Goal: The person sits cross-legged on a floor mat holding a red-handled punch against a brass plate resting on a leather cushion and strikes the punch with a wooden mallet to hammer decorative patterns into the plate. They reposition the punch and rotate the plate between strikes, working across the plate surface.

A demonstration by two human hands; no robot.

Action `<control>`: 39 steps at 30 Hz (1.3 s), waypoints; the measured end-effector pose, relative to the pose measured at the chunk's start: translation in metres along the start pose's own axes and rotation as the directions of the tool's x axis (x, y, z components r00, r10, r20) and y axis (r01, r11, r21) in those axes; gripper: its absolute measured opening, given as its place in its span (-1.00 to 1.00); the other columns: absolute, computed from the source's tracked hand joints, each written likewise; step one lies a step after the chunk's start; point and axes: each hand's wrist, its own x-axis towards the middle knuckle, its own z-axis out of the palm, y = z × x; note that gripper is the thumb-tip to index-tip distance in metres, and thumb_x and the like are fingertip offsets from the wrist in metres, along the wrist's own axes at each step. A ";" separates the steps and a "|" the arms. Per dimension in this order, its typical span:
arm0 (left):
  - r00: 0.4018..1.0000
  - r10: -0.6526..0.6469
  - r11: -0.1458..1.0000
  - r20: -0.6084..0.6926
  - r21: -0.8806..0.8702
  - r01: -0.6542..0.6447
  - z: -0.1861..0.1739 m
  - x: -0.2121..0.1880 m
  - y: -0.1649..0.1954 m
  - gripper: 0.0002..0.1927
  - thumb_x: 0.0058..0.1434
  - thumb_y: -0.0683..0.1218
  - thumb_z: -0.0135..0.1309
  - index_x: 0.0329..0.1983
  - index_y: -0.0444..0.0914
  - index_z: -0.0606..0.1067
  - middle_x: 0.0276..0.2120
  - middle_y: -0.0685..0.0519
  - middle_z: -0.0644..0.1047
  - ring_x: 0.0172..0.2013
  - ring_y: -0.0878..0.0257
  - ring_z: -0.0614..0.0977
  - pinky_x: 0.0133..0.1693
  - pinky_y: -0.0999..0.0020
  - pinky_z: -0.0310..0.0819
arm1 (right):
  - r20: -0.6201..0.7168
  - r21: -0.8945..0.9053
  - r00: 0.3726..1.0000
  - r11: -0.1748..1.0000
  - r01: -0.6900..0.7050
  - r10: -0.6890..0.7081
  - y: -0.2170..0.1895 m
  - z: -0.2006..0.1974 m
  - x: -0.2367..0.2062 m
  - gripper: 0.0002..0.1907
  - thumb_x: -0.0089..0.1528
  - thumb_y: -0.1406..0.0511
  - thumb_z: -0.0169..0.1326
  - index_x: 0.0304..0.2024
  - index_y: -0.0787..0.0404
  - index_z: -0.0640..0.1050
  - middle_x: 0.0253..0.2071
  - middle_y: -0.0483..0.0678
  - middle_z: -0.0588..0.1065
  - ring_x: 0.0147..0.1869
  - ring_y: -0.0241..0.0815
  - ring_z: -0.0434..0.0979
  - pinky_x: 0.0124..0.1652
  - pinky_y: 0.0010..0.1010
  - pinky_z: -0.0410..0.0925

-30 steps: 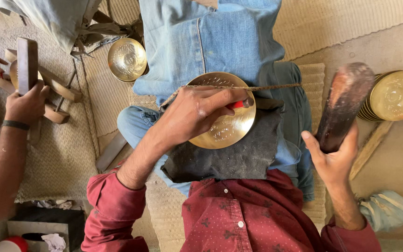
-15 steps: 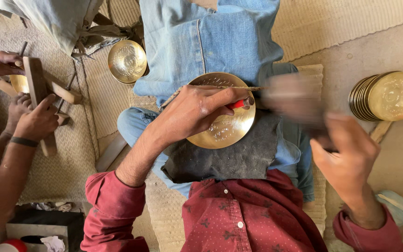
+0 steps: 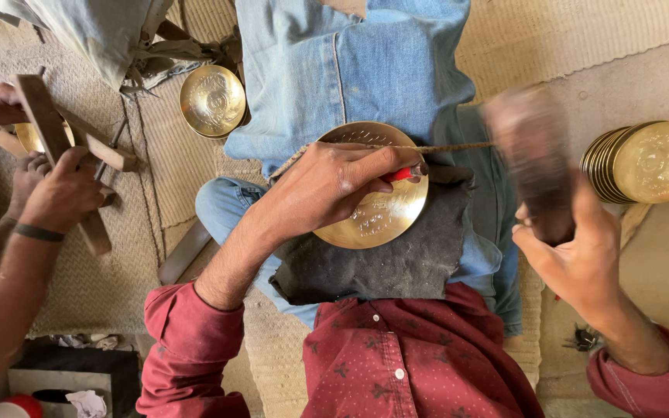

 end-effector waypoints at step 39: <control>0.998 -0.061 0.997 -0.033 -0.039 0.059 0.000 0.001 0.004 -0.65 0.28 -0.26 0.15 0.10 -0.21 0.40 -0.12 0.03 0.64 -0.15 0.02 0.70 -0.18 0.21 0.58 | -0.202 0.315 0.975 0.949 -0.029 0.097 0.017 0.013 -0.015 -0.07 0.36 0.54 0.22 0.57 0.22 -0.08 -0.16 0.06 0.48 -0.22 -0.21 0.52 -0.16 -0.44 0.43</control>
